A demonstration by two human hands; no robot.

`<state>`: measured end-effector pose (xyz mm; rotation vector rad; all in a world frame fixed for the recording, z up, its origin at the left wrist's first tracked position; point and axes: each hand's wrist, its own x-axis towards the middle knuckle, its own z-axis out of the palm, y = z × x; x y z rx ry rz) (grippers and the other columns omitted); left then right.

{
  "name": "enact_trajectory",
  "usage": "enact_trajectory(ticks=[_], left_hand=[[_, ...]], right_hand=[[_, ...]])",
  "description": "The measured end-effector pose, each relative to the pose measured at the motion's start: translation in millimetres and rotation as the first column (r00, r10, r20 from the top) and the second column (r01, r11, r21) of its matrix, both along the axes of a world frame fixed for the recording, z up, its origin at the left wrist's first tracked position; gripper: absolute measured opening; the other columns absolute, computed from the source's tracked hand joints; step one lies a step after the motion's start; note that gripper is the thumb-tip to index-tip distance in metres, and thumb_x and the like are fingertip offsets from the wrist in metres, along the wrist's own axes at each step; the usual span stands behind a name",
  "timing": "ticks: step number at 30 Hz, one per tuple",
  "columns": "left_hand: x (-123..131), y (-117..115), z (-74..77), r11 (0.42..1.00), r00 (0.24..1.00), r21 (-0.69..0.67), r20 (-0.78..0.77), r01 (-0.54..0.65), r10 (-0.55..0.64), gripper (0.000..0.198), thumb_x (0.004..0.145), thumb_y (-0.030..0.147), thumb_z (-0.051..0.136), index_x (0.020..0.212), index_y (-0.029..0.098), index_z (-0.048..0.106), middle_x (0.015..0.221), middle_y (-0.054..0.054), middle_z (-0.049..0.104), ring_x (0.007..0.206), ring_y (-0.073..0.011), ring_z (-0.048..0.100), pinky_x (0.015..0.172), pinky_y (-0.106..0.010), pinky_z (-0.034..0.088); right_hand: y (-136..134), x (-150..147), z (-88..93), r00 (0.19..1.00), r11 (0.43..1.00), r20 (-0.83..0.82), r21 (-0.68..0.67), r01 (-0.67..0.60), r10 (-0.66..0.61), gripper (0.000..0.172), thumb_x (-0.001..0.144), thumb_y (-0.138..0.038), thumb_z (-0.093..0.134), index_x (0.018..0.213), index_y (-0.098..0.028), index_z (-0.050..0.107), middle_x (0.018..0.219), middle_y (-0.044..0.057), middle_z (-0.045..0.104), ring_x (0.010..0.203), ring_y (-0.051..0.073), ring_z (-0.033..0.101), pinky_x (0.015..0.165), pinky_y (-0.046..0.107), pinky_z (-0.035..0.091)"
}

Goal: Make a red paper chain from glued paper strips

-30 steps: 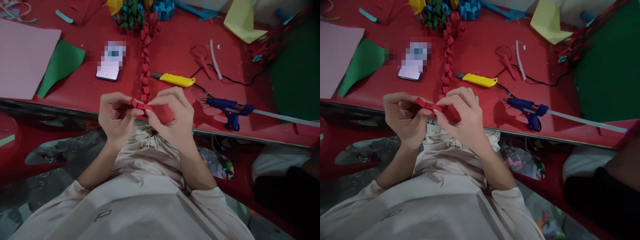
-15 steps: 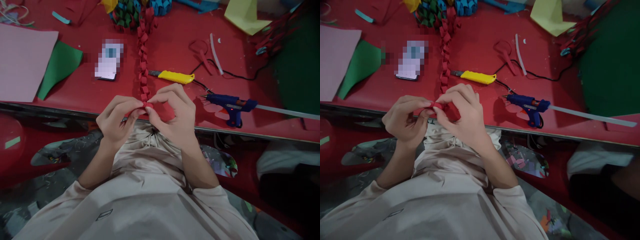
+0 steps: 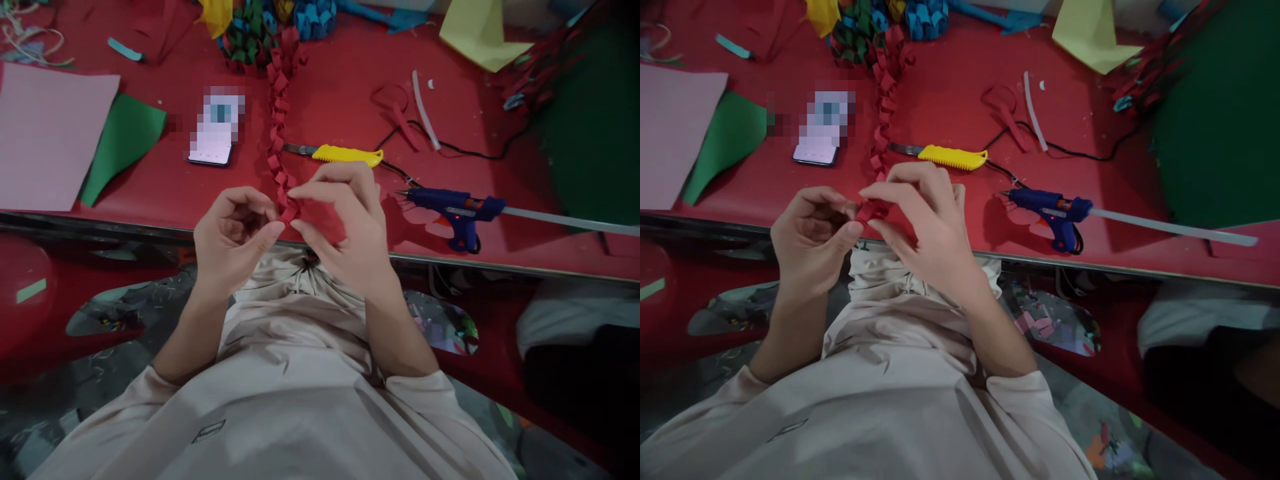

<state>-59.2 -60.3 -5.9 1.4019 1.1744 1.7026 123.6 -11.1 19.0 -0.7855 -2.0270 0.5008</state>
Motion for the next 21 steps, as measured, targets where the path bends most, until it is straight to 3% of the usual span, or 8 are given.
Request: enact_trajectory(ticks=[4, 8, 12, 14, 17, 21], left_hand=[[8.8, 1.8, -5.4, 0.997, 0.994, 0.030, 0.088, -0.075, 0.072, 0.027, 0.083, 0.026, 0.088, 0.100, 0.022, 0.067, 0.087, 0.000, 0.071, 0.080, -0.0096, 0.069, 0.071, -0.021, 0.055], [9.4, -2.1, -9.6, 0.992, 0.992, 0.021, 0.046, -0.121, 0.120, 0.028, 0.082, 0.028, 0.089, 0.090, 0.021, 0.063, 0.085, 0.001, 0.070, 0.081, -0.0112, 0.070, 0.075, -0.027, 0.057], [3.6, -4.7, -11.4, 0.977, 0.963, 0.121, -0.184, -0.174, 0.195, 0.020, 0.088, 0.029, 0.083, 0.102, 0.025, 0.069, 0.094, -0.001, 0.068, 0.084, -0.0145, 0.068, 0.074, -0.036, 0.056], [0.8, -4.2, -10.6, 0.956, 0.889, 0.238, -0.380, -0.174, 0.256, 0.027, 0.092, 0.034, 0.079, 0.117, 0.028, 0.070, 0.112, -0.006, 0.065, 0.096, -0.0190, 0.067, 0.075, -0.040, 0.055], [-2.1, -2.3, -8.4, 0.941, 0.736, 0.330, -0.617, -0.079, 0.278, 0.033, 0.098, 0.038, 0.070, 0.130, 0.032, 0.069, 0.128, -0.011, 0.064, 0.116, -0.0275, 0.063, 0.084, -0.047, 0.055], [-4.0, 2.1, -7.5, 0.921, 0.699, 0.388, -0.650, -0.033, 0.299, 0.032, 0.099, 0.031, 0.067, 0.131, 0.035, 0.067, 0.113, -0.009, 0.075, 0.107, -0.0280, 0.067, 0.091, -0.050, 0.051]], right_hand=[[-10.5, -4.5, -6.8, 0.992, 0.997, -0.109, -0.051, 0.053, -0.058, 0.013, 0.100, -0.036, 0.066, 0.104, -0.024, 0.070, 0.108, 0.007, 0.063, 0.107, 0.024, 0.061, 0.100, 0.046, 0.046], [-15.5, -10.9, -12.9, 0.987, 0.994, -0.158, -0.105, 0.001, -0.018, 0.011, 0.100, -0.033, 0.066, 0.100, -0.023, 0.069, 0.105, 0.007, 0.064, 0.103, 0.021, 0.062, 0.095, 0.041, 0.049], [-14.5, -14.1, -19.4, 0.960, 0.988, -0.281, -0.146, -0.054, 0.011, 0.009, 0.100, -0.030, 0.066, 0.098, -0.021, 0.068, 0.102, 0.006, 0.066, 0.103, 0.018, 0.064, 0.094, 0.035, 0.051], [-14.1, -13.6, -22.2, 0.943, 0.981, -0.333, -0.175, -0.081, 0.018, 0.009, 0.100, -0.028, 0.065, 0.096, -0.020, 0.067, 0.102, 0.006, 0.066, 0.100, 0.016, 0.065, 0.091, 0.032, 0.052], [-14.5, -11.3, -23.9, 0.926, 0.961, -0.369, -0.217, -0.169, 0.079, 0.012, 0.100, -0.029, 0.065, 0.093, -0.019, 0.065, 0.101, 0.006, 0.065, 0.094, 0.015, 0.063, 0.086, 0.030, 0.053], [-13.8, -8.2, -24.3, 0.880, 0.926, -0.451, -0.249, -0.285, 0.150, 0.016, 0.100, -0.032, 0.067, 0.092, -0.018, 0.066, 0.097, 0.004, 0.064, 0.088, 0.013, 0.060, 0.082, 0.028, 0.051]])
